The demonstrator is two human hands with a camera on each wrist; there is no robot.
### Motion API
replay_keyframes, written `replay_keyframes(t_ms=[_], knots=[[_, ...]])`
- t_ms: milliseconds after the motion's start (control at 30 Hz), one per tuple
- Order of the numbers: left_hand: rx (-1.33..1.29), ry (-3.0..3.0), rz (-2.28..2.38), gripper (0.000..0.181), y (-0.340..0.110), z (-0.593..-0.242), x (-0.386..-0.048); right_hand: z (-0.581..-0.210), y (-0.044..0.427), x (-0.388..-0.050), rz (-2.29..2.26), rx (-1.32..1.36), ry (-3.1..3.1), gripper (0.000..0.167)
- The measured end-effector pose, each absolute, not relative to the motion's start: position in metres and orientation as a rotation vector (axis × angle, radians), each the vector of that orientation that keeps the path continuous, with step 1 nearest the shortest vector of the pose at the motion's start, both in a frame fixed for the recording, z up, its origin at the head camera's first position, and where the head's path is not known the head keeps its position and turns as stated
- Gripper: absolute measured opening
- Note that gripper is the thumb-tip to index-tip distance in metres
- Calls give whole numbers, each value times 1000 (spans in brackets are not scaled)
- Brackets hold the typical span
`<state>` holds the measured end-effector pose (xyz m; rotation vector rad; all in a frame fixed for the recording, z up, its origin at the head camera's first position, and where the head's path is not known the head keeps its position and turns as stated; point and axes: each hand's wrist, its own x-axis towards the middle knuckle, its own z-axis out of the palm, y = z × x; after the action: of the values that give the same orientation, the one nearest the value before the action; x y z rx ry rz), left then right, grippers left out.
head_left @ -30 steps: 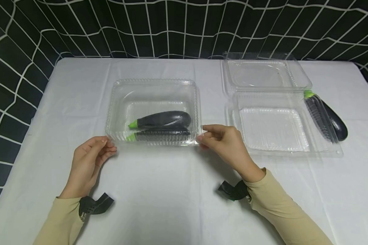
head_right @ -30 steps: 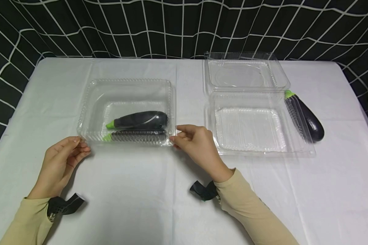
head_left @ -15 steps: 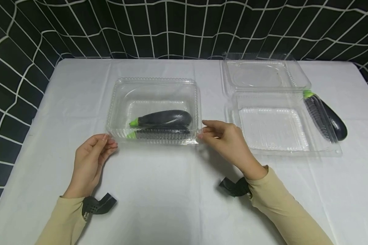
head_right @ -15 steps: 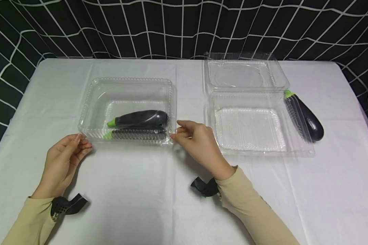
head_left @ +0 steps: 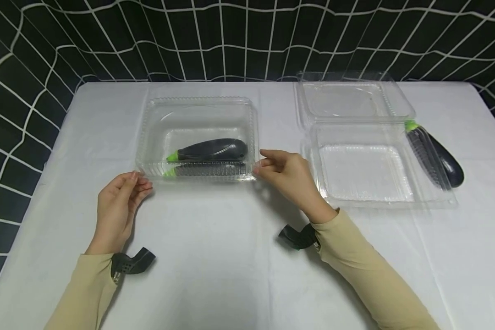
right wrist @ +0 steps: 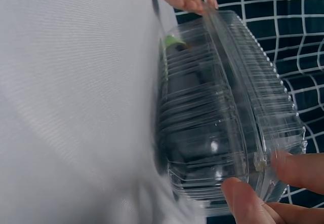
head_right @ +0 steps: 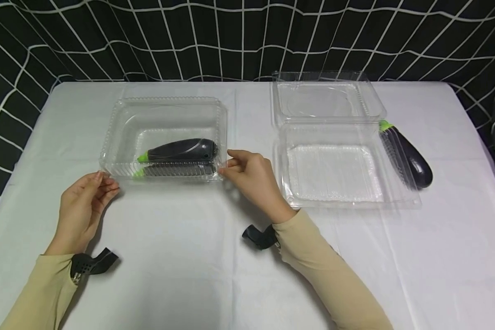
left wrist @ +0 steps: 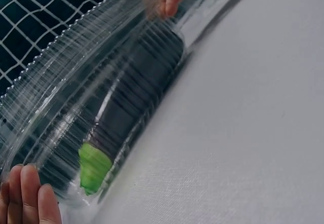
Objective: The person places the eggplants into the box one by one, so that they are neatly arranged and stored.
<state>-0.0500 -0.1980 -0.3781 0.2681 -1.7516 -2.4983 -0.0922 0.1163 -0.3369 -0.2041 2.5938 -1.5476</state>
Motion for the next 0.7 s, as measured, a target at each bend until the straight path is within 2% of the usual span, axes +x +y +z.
replay_keyframes(t_ms=[300,467,700], knots=[[280,-1724,-2502,17,-198,-381,-58,-339,114,-98,-1566,-194,2603,45],[255,-1701,-2518,29,-197,-382,-57,-337,116,-97,-1558,-215,2640,46],[214,-1756,-2533,36,-191,-383,-49,-326,122,-90,-1504,-273,2724,43]])
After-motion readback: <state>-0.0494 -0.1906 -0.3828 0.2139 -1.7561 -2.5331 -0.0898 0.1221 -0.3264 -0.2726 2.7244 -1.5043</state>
